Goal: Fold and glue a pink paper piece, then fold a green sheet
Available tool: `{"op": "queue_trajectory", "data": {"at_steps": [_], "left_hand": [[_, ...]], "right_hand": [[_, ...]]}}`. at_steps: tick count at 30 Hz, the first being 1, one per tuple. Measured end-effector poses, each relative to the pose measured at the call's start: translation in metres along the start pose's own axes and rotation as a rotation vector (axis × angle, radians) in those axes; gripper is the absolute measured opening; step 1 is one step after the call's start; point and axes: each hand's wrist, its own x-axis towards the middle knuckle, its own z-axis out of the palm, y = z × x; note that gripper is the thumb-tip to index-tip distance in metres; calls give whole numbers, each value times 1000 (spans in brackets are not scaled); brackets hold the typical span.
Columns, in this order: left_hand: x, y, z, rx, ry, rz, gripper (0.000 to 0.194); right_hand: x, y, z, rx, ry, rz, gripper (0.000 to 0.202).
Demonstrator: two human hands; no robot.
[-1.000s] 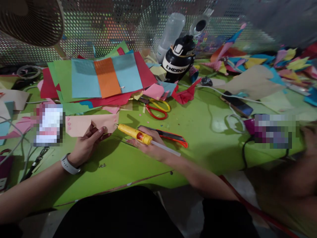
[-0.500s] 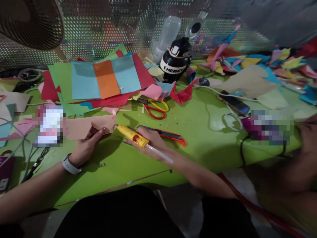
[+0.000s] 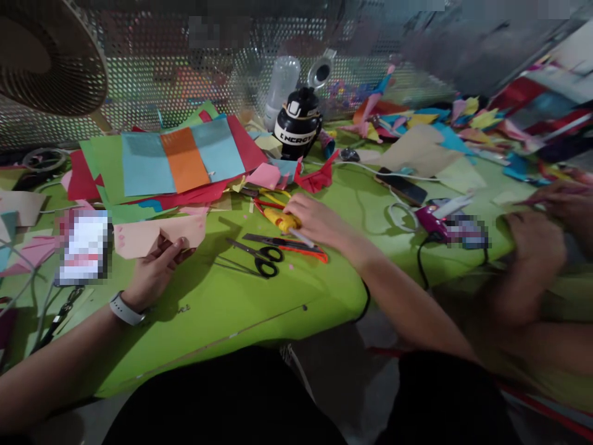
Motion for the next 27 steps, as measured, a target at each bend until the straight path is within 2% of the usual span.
{"op": "queue_trajectory", "data": {"at_steps": [3,6,9,12,15,17,20,22,24,26,27], "left_hand": [[0,2,2,-16,2,4,27],[0,3,3,-6,1,10,25],[0,2,2,-1,-4,9,26],[1,1,1,-6,-10,2,27],[2,0,0,-24,-10,8,27],[2,0,1,-25,-12,10,27],[1,0,1,-17,-11,10,27],[1,0,1,-14,-12,6,26],[1,0,1,-15,-20,4,25],[1,0,1,-16,-26,7,23],[1,0,1,-16,-26,9,23]], "right_hand": [[3,22,5,-74,21,69,29],[2,28,12,-138,48,93,34],[-2,31,12,-106,-64,114,49],[-6,37,3,-35,-210,147,69],[-14,35,-11,5,-222,150,59],[-22,21,-19,1,-129,165,49],[-35,-21,-22,-19,46,145,35],[-40,-53,-14,36,50,38,24],[-42,-81,2,27,-34,-85,26],[-40,-100,21,-58,-41,-137,29],[-39,-105,30,-103,-39,-148,24]]}}
